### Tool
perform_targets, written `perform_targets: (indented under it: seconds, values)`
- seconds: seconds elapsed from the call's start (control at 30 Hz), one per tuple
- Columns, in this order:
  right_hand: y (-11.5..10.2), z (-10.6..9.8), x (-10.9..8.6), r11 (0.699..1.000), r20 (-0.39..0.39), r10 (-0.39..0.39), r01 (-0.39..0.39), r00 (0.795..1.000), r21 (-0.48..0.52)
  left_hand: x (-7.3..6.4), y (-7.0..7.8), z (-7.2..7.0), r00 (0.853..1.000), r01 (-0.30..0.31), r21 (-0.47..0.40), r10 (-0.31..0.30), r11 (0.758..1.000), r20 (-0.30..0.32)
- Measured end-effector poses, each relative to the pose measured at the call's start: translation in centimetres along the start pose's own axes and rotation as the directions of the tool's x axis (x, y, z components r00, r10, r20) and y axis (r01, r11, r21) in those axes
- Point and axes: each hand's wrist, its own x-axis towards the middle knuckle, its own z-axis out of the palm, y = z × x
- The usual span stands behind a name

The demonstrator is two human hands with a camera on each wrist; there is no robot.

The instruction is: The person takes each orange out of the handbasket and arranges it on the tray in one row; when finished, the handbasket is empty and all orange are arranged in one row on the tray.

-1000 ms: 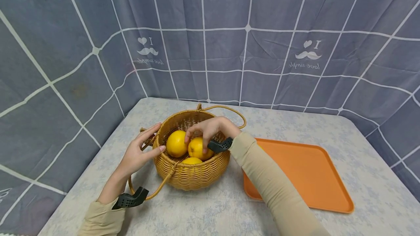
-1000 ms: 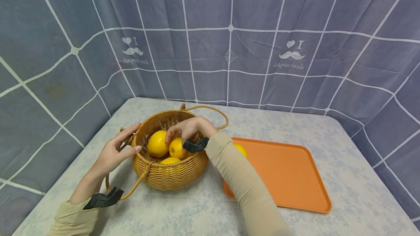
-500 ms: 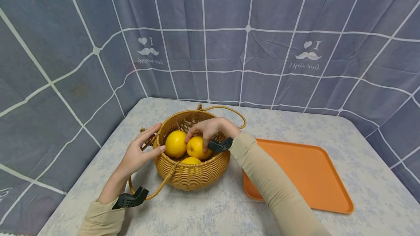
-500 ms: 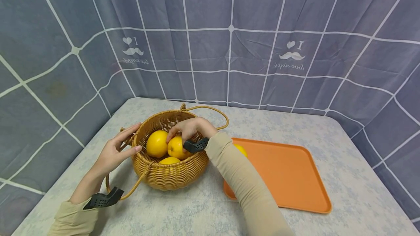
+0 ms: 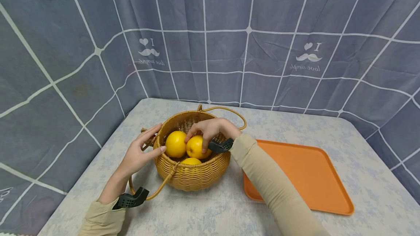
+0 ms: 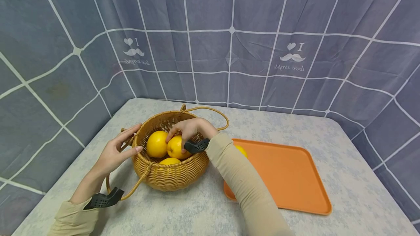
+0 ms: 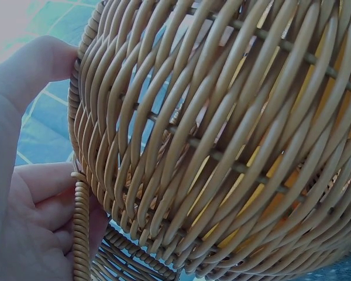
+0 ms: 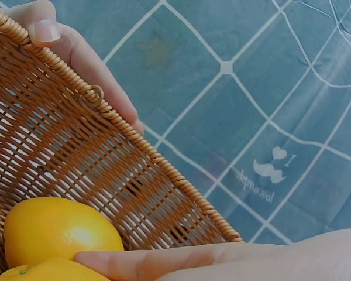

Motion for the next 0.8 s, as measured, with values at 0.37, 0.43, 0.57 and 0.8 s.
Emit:
perform_targets:
  seconds: [0.37, 0.43, 0.57, 0.8]
  values:
    - [-0.01, 0.2, -0.16, 0.993, -0.033, 0.065, -0.061, 0.997, 0.104, -0.02, 0.02, 0.01, 1.0, -0.005, -0.002, 0.005, 1.0, 0.002]
    - [0.0, 0.19, -0.23, 0.991, -0.039, 0.052, -0.046, 0.998, 0.129, 0.03, -0.03, 0.02, 1.0, -0.007, 0.0, 0.007, 1.0, 0.001]
    - [0.08, 0.16, -0.32, 0.986, -0.059, -0.029, 0.039, 0.998, 0.162, 0.08, -0.17, 0.04, 1.0, -0.009, 0.006, 0.009, 1.0, 0.001]
    - [0.2, 0.13, -0.43, 0.967, -0.062, -0.147, 0.157, 0.987, 0.201, -0.07, -0.28, 0.04, 1.0, -0.006, 0.01, 0.006, 1.0, 0.006]
